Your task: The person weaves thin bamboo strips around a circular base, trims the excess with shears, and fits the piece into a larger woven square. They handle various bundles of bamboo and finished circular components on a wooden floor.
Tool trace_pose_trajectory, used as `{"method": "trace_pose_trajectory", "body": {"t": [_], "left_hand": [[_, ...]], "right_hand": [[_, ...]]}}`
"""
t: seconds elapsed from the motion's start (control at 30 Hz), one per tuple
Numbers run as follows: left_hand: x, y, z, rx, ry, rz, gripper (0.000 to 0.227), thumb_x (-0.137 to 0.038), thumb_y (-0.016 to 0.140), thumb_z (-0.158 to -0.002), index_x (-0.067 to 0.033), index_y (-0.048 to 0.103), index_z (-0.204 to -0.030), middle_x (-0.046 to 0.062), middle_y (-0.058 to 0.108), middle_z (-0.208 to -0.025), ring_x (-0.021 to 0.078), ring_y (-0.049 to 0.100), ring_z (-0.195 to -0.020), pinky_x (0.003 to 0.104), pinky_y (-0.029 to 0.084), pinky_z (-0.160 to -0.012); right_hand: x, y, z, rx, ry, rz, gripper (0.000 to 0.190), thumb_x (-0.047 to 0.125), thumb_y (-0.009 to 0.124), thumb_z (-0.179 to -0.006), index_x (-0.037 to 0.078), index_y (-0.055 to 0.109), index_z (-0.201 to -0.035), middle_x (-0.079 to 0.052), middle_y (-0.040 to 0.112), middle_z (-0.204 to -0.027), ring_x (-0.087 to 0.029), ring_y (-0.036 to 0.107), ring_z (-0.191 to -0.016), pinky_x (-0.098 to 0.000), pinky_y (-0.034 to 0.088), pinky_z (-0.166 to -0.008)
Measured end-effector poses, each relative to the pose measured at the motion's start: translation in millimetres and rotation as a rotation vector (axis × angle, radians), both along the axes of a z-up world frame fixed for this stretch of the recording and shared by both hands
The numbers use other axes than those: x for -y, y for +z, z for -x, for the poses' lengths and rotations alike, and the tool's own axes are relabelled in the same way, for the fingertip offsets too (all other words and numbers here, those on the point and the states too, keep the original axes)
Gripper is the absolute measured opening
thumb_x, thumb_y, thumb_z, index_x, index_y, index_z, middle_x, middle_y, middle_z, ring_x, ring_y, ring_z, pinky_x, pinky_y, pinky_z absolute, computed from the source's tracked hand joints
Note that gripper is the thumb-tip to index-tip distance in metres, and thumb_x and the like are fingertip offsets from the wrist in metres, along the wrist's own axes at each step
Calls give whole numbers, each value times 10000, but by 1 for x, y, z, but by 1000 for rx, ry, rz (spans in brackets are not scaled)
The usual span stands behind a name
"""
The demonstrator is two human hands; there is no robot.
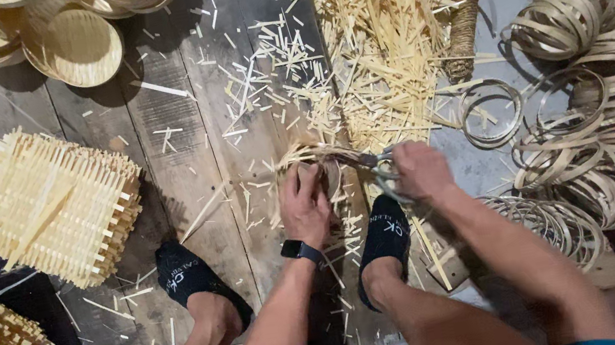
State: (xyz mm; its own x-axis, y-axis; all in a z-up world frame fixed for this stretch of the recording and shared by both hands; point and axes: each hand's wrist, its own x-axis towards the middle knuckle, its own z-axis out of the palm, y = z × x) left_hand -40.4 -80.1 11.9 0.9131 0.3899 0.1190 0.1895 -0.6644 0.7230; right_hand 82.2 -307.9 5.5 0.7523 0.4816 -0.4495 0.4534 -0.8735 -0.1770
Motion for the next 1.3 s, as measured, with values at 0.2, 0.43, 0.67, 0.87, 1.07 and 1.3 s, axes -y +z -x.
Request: {"method": "trace_pose_trajectory", "body": {"t": [0.2,0.43,0.67,0.87,1.07,1.3], "left_hand": [[-9,4,-7,5,-111,85,578,70,713,-769,-24,577,-1323,199,618,-1320,406,582,-1282,534,451,-1122],[-6,19,-6,-154,-6,32,674,29,718,-724,-211,649,-1349,256,558,-1333,435,573,-1221,471,491,-1044],[7,14,-8,-74,-34,-19,589,-137,796,-829,-217,618,-1385,250,565,-1334,452,530,-1221,524,458,-1039],[3,19,-5,-51,-14,87,587,-24,714,-791,-94,586,-1360,222,584,-1326,430,549,-1255,489,451,-1089],[-10,16,0,-66,-127,189,622,8,714,-748,-65,580,-1350,182,639,-1312,391,577,-1248,470,457,-1126],[-13,29,4,-220,-113,71,623,-98,771,-735,-164,659,-1344,276,536,-1271,439,508,-1205,517,468,-1010]], "right_hand": [[9,3,-3,308,123,-301,513,396,784,-673,-11,617,-936,-203,619,-838,-367,636,-778,-508,536,-665],[14,-3,-11,13,37,-33,332,320,703,-890,67,642,-1098,-159,636,-1002,-335,635,-951,-490,536,-780],[-8,12,-6,282,106,-218,469,422,757,-736,31,641,-968,-181,636,-872,-350,651,-841,-486,562,-733],[20,-1,-17,0,72,-32,376,379,691,-865,63,665,-1068,-157,635,-1004,-337,641,-953,-490,544,-811],[-8,8,-8,294,182,-282,518,447,736,-684,3,663,-942,-207,640,-880,-374,654,-864,-486,564,-773],[19,-6,-20,77,146,-62,328,376,680,-901,84,685,-1049,-153,659,-990,-321,661,-950,-466,556,-818]]}}
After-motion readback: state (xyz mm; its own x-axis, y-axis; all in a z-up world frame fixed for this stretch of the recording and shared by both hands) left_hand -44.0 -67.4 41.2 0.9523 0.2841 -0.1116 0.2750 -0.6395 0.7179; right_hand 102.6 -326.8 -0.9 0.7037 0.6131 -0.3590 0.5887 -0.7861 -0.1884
